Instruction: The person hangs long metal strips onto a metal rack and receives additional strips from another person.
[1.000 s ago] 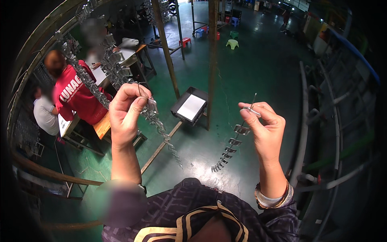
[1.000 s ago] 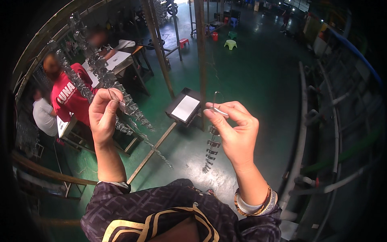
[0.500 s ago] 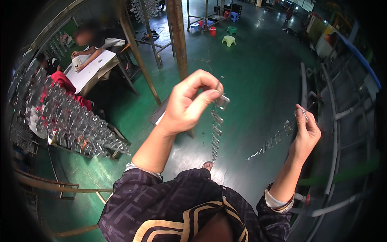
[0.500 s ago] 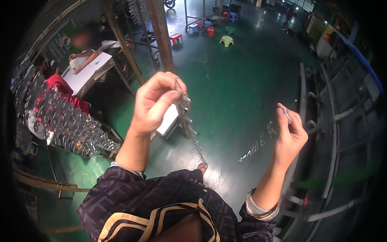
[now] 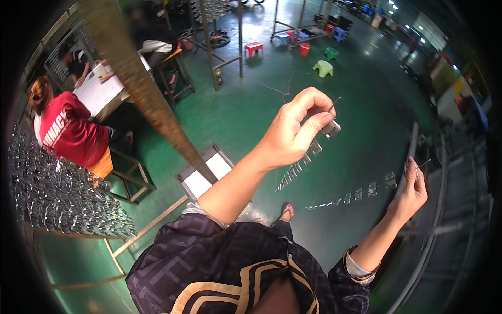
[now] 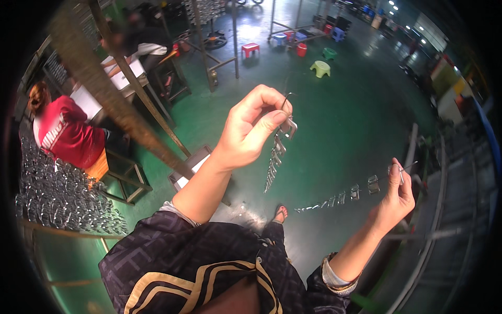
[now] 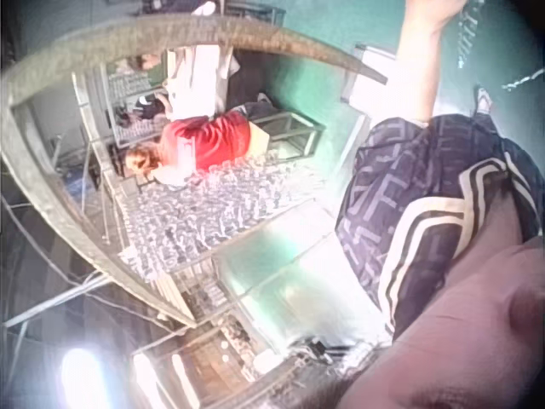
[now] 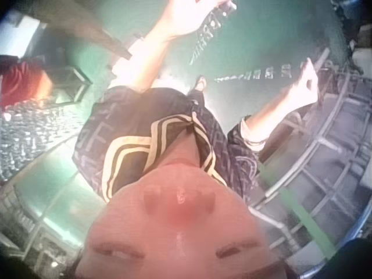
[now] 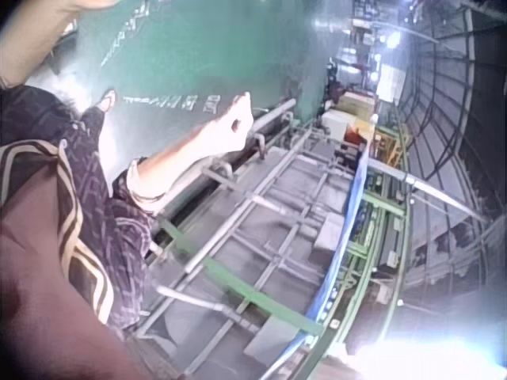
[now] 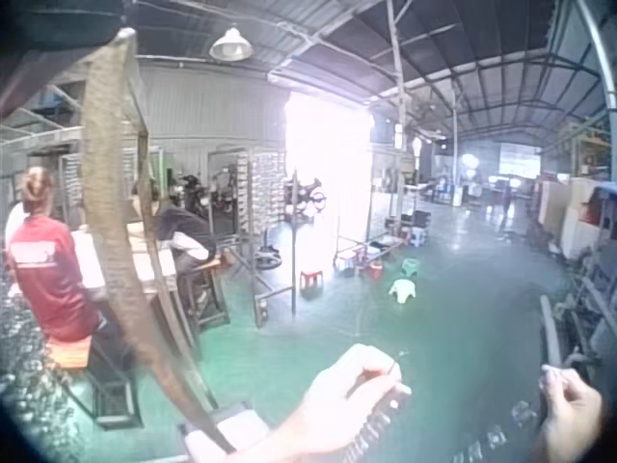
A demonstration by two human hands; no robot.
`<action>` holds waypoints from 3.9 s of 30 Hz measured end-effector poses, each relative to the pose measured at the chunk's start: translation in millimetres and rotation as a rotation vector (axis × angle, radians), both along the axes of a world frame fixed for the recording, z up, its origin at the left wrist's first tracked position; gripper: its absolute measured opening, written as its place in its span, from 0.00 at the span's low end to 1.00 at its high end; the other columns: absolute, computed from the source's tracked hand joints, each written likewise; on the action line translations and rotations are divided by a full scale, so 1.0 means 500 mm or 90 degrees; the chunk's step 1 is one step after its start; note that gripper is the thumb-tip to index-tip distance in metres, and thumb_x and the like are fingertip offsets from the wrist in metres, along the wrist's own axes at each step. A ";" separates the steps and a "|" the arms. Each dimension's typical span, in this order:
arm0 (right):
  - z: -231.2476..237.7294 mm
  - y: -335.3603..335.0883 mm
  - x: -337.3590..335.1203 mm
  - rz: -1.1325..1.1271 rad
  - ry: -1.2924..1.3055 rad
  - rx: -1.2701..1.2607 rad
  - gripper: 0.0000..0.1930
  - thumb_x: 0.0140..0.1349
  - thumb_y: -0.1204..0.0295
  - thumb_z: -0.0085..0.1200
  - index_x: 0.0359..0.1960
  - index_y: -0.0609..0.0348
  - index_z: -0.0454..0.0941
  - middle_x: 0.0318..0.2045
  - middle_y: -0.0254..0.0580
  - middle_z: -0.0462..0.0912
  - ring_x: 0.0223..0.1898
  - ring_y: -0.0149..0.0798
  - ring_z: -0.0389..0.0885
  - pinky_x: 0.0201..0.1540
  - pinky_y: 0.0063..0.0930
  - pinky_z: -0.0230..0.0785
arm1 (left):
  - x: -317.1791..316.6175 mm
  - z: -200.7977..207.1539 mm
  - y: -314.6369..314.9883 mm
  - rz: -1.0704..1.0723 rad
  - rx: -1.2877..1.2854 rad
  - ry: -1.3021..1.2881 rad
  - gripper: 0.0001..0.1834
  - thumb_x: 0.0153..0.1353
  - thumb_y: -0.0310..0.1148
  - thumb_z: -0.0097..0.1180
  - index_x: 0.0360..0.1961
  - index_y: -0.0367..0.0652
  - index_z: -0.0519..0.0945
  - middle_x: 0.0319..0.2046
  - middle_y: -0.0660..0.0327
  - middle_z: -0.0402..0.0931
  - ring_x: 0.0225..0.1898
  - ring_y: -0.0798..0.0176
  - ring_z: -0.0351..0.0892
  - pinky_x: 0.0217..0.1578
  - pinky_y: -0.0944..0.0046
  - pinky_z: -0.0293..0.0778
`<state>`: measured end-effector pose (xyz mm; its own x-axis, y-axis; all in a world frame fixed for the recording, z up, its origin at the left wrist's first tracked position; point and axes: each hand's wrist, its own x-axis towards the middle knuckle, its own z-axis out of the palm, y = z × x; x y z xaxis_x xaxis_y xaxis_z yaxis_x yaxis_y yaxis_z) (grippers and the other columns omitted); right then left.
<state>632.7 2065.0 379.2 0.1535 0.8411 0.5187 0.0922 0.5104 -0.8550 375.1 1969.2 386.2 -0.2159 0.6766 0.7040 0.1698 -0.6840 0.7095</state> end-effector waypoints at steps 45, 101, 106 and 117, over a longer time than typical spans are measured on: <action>-0.006 0.915 -2.036 0.740 0.074 0.099 0.06 0.52 0.79 0.59 0.32 0.66 0.80 0.29 0.41 0.78 0.37 0.37 0.78 0.40 0.25 0.67 | -1.844 0.032 0.644 0.561 -0.037 0.023 0.04 0.61 0.26 0.47 0.35 0.37 0.70 0.30 0.67 0.70 0.32 0.77 0.67 0.35 0.75 0.65; 0.029 0.871 -3.190 0.315 -0.130 0.035 0.12 0.43 0.82 0.63 0.33 0.64 0.82 0.27 0.42 0.79 0.27 0.29 0.76 0.30 0.19 0.67 | -3.425 0.292 1.333 0.235 0.117 0.024 0.05 0.59 0.30 0.52 0.30 0.40 0.77 0.25 0.62 0.75 0.28 0.72 0.73 0.27 0.70 0.71; 0.021 0.872 -3.205 0.264 -0.160 0.012 0.13 0.41 0.81 0.63 0.33 0.64 0.82 0.27 0.41 0.80 0.27 0.29 0.76 0.29 0.18 0.67 | -3.503 0.298 1.503 0.166 0.130 0.122 0.12 0.60 0.34 0.51 0.39 0.37 0.77 0.31 0.64 0.76 0.34 0.72 0.73 0.38 0.70 0.68; 0.003 0.867 -3.251 0.203 -0.220 0.028 0.09 0.49 0.74 0.61 0.31 0.67 0.80 0.28 0.44 0.76 0.25 0.35 0.78 0.26 0.23 0.73 | -3.469 0.406 1.683 0.139 0.128 0.072 0.10 0.58 0.32 0.53 0.38 0.36 0.74 0.28 0.61 0.76 0.31 0.69 0.74 0.35 0.68 0.70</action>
